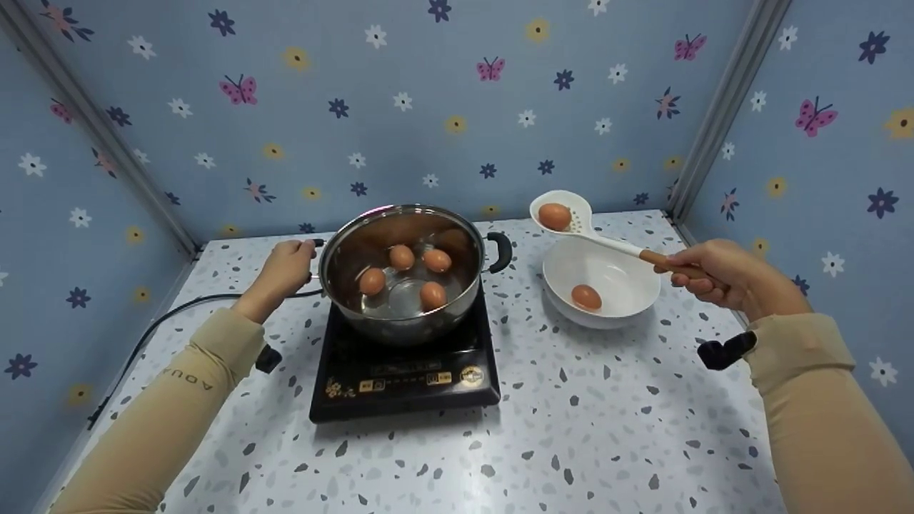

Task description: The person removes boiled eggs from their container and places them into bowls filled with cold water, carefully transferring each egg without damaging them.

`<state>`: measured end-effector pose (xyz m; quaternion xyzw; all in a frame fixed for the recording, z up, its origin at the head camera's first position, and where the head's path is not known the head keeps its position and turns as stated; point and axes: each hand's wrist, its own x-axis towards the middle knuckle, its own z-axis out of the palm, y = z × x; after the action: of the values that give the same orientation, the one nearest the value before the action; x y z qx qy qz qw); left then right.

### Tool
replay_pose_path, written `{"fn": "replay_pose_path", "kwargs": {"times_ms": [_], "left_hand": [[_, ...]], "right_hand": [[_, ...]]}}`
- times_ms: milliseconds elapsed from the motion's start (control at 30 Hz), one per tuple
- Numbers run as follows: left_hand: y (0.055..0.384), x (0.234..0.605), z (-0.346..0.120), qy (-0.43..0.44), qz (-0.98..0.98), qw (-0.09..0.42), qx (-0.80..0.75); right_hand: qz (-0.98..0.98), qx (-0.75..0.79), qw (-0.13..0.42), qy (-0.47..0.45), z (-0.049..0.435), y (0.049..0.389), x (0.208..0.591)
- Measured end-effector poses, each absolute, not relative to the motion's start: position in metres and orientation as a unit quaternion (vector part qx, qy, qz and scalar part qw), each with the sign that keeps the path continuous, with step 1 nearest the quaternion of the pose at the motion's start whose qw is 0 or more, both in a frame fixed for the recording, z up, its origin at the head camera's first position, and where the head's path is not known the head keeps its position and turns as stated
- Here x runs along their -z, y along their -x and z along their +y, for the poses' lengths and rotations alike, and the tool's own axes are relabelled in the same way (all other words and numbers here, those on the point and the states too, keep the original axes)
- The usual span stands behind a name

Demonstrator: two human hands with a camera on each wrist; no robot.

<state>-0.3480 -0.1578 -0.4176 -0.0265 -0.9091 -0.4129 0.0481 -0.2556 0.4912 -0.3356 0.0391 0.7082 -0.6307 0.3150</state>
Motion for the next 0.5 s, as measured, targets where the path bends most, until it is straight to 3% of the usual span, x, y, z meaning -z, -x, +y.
{"fn": "replay_pose_path", "kwargs": {"times_ms": [500], "left_hand": [[0.348, 0.418, -0.159, 0.036, -0.907, 0.042, 0.417]], "right_hand": [[0.655, 0.669, 0.349, -0.035, 0.519, 0.247, 0.361]]}}
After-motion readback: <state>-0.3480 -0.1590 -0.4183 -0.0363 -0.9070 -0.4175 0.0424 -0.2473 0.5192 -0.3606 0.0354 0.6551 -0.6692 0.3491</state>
